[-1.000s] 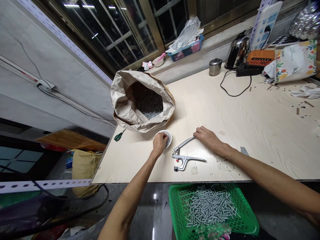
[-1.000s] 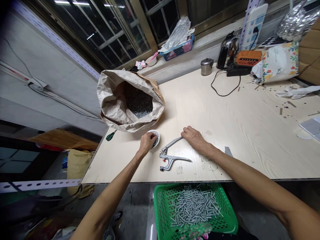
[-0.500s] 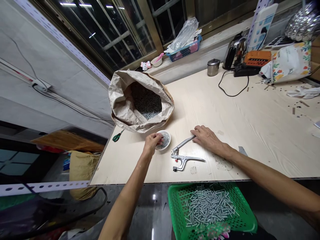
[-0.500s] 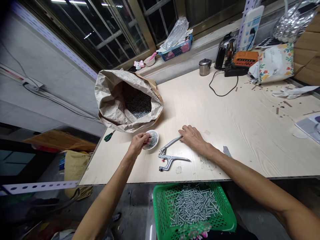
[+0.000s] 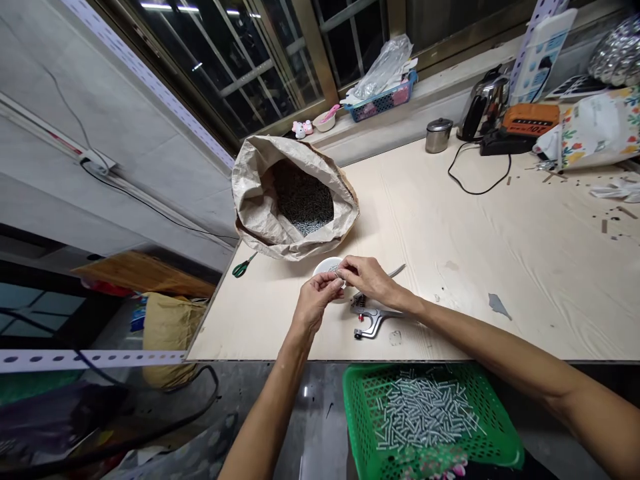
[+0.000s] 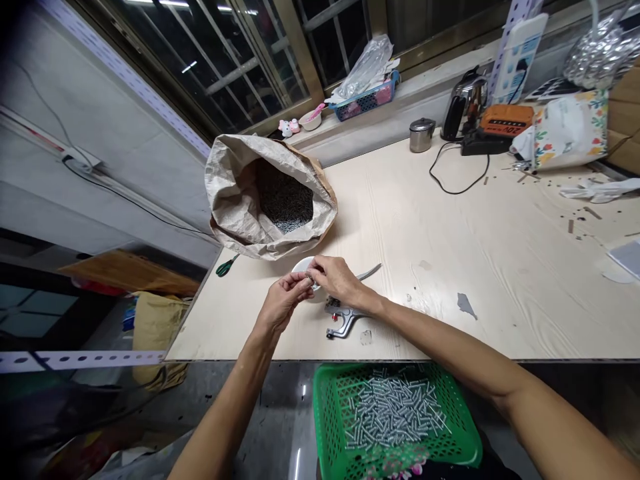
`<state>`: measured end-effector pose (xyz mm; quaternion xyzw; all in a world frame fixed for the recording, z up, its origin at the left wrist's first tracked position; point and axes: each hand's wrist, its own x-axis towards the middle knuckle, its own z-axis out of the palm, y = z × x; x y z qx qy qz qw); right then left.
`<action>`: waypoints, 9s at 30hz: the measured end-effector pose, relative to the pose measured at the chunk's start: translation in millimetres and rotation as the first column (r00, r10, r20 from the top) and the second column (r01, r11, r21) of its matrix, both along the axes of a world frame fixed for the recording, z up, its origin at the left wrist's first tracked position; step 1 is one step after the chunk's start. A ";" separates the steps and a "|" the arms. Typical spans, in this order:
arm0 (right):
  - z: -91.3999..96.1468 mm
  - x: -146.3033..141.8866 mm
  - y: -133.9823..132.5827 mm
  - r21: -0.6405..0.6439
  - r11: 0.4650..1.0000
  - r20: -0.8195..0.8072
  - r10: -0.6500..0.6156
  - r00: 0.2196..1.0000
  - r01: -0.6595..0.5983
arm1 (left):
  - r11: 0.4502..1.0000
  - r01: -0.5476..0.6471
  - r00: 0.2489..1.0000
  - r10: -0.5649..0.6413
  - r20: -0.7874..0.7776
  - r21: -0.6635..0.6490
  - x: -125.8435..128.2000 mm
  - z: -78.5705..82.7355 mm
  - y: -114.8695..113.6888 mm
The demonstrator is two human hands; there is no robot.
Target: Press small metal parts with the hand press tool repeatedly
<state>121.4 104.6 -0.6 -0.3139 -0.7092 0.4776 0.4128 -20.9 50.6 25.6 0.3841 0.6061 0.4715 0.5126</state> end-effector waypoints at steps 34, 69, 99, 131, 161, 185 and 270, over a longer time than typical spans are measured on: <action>-44.8 79.4 -35.3 0.299 0.899 0.667 0.042 0.744 -0.319 | 0.977 -0.021 0.999 0.010 -0.054 -0.210 -7.2 -31.8 -48.2; -75.4 83.1 -64.3 0.755 0.623 0.477 -0.305 0.824 -0.206 | 0.895 0.118 0.920 -0.262 -0.292 -0.431 5.6 -55.9 -50.8; -44.3 100.0 -13.7 0.297 0.858 0.798 0.018 0.603 -0.419 | 0.800 0.041 0.953 -0.212 -0.218 -0.599 16.3 -43.6 -61.0; -67.4 100.8 -41.5 0.405 0.861 0.703 -0.077 0.707 -0.309 | 0.698 0.700 0.166 -0.361 -0.918 -0.148 57.8 -58.1 -22.1; -72.4 99.4 2.8 0.544 0.823 0.674 -0.311 0.671 -0.165 | 0.874 0.085 0.448 -0.462 -0.766 -0.478 12.7 -37.9 -46.3; -76.1 95.4 -0.7 0.603 0.780 0.680 -0.393 0.618 -0.167 | 0.913 0.174 -0.190 -0.336 -0.922 -0.369 -11.6 -3.8 12.6; -66.2 100.3 -9.6 0.312 0.854 0.752 0.047 0.658 -0.418 | 0.695 0.223 0.771 -0.555 -0.313 -0.684 -3.7 -38.6 -45.2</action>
